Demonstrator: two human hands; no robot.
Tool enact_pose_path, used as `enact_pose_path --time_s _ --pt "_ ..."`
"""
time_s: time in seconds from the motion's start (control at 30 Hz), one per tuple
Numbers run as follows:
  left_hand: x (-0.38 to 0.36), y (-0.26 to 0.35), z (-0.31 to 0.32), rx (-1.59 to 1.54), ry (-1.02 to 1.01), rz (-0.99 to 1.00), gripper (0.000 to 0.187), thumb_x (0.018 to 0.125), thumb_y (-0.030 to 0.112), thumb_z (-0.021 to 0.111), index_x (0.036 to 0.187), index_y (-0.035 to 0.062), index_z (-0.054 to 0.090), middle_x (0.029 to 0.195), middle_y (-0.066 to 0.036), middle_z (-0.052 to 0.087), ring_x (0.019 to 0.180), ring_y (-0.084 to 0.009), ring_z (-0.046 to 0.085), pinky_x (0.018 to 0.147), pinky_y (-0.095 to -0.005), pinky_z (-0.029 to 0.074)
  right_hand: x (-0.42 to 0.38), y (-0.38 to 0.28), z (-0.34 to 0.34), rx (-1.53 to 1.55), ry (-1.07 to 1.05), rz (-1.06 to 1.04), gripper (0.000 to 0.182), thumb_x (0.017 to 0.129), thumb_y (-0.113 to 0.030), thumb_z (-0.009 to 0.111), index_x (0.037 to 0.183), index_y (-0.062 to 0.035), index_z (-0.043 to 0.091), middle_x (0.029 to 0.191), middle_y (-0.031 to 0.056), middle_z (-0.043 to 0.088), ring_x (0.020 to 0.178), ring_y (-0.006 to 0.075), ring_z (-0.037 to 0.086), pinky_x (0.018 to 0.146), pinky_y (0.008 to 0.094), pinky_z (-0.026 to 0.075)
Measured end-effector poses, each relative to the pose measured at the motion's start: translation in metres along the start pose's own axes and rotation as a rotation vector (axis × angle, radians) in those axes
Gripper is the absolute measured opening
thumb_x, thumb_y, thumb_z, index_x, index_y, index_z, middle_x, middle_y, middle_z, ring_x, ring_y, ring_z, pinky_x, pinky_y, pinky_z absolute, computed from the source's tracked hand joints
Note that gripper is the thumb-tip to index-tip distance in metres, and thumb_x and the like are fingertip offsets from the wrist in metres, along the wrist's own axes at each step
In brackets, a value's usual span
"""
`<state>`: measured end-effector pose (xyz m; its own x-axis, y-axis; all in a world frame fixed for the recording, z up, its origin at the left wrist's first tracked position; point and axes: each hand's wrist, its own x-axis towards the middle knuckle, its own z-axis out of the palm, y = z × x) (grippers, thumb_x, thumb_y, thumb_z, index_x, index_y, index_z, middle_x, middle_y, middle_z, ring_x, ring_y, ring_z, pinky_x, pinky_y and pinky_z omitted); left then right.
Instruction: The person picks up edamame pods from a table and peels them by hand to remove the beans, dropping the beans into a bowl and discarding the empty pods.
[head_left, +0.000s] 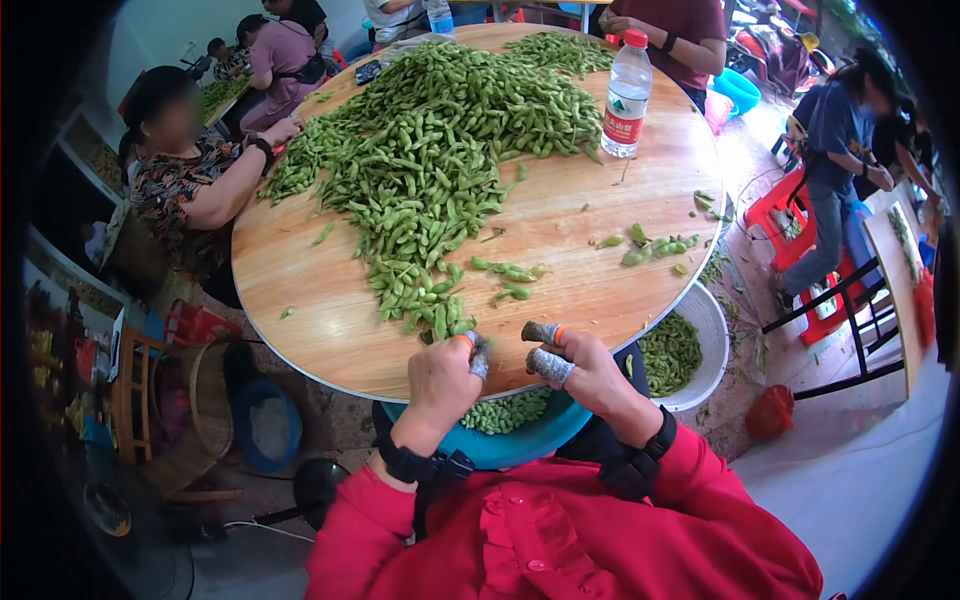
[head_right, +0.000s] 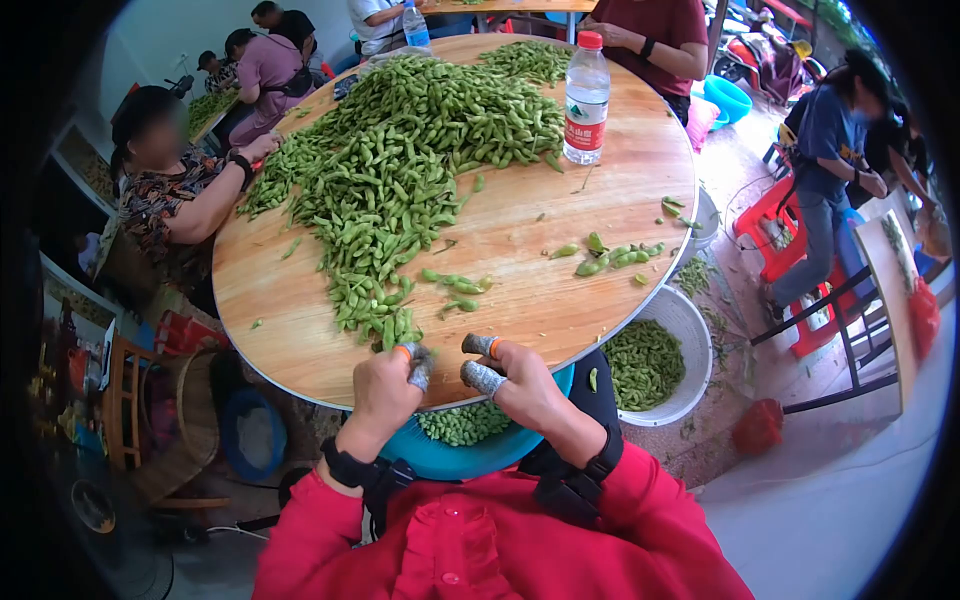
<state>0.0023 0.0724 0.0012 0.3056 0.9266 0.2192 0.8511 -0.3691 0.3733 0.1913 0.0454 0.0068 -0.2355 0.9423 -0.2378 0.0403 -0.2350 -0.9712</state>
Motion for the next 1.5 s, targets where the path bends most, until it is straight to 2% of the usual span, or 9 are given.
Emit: enact_pose_path --time_s 0.2,0.3,0.5,0.7,0.8,0.9,1.0,1.1,1.5 --pt "-0.001 0.002 0.002 0.041 -0.02 0.065 0.013 0.072 0.014 0.057 0.08 0.0047 0.059 0.064 -0.015 0.057 0.062 -0.033 0.056 0.055 -0.0418 0.042 0.0 0.009 0.003 -0.02 0.036 -0.103 0.039 0.083 -0.017 0.056 0.113 0.0063 0.048 0.094 0.0097 0.059 0.083 0.0117 0.053 0.074 0.0246 0.043" --pt "0.001 0.004 0.002 -0.002 -0.036 0.096 0.015 0.071 0.013 0.058 0.082 0.004 0.058 0.063 -0.015 0.056 0.06 -0.0328 0.055 0.054 -0.0413 0.042 -0.007 0.012 0.004 -0.04 0.057 -0.09 0.039 0.084 -0.013 0.054 0.117 0.0052 0.045 0.091 0.0016 0.056 0.078 0.0066 0.05 0.067 0.0199 0.042" --pt "-0.015 0.027 -0.018 -0.29 -0.058 0.084 0.018 0.068 0.01 0.06 0.084 0.0025 0.056 0.059 -0.013 0.054 0.053 -0.0292 0.054 0.049 -0.0374 0.041 -0.003 0.007 0.006 0.516 -0.114 0.077 0.032 0.083 -0.017 0.056 0.109 0.0026 0.052 0.08 0.0003 0.057 0.064 0.0046 0.047 0.054 0.0191 0.038" --pt "-0.02 0.02 -0.019 -0.374 -0.18 0.096 0.019 0.07 0.011 0.056 0.086 0.0002 0.054 0.063 -0.015 0.056 0.059 -0.032 0.055 0.051 -0.0398 0.041 -0.005 -0.006 0.008 0.379 -0.187 -0.047 0.028 0.084 -0.018 0.056 0.105 0.0012 0.054 0.084 -0.0002 0.058 0.07 0.0059 0.05 0.06 0.0207 0.042" --pt "-0.023 0.02 -0.015 -0.473 -0.094 0.149 0.019 0.07 0.009 0.054 0.087 0.0 0.055 0.065 -0.016 0.056 0.061 -0.033 0.056 0.053 -0.0398 0.042 -0.013 -0.017 0.014 0.362 -0.119 -0.136 0.024 0.083 -0.024 0.057 0.095 -0.0033 0.059 0.077 -0.0025 0.058 0.063 0.002 0.046 0.054 0.0157 0.035" --pt "-0.027 0.024 -0.019 -0.336 -0.036 0.157 0.015 0.072 0.007 0.057 0.085 0.0002 0.056 0.065 -0.018 0.056 0.061 -0.0352 0.056 0.052 -0.0388 0.043 -0.018 -0.014 0.009 0.226 -0.081 -0.091 0.024 0.083 -0.027 0.057 0.09 -0.0038 0.06 0.075 -0.0036 0.057 0.062 0.0017 0.044 0.054 0.0161 0.034" --pt "-0.029 0.025 -0.018 -0.276 -0.017 0.184 0.015 0.071 0.009 0.058 0.084 0.0005 0.056 0.066 -0.017 0.056 0.061 -0.0342 0.056 0.052 -0.0397 0.043 -0.021 -0.015 0.003 0.183 -0.13 -0.036 0.022 0.087 -0.017 0.051 0.094 0.0019 0.058 0.082 0.0002 0.058 0.076 0.006 0.051 0.07 0.0214 0.043" --pt "-0.029 0.028 -0.022 -0.185 0.001 0.233 0.025 0.063 0.005 0.055 0.088 0.0007 0.057 0.067 -0.015 0.057 0.064 -0.0302 0.057 0.053 -0.0391 0.044 -0.021 -0.02 0.006 0.168 -0.107 -0.046 0.022 0.087 -0.018 0.051 0.091 0.002 0.058 0.081 0.0004 0.058 0.076 0.006 0.051 0.07 0.022 0.043" --pt "-0.036 0.023 -0.014 -0.125 0.079 0.344 0.016 0.062 0.004 0.057 0.078 0.0009 0.055 0.061 -0.015 0.052 0.059 -0.0325 0.054 0.049 -0.039 0.042 -0.016 -0.004 0.011 0.147 -0.08 -0.054 0.018 0.086 -0.016 0.052 0.087 0.0006 0.058 0.075 -0.0021 0.057 0.066 0.0039 0.048 0.058 0.0191 0.039"
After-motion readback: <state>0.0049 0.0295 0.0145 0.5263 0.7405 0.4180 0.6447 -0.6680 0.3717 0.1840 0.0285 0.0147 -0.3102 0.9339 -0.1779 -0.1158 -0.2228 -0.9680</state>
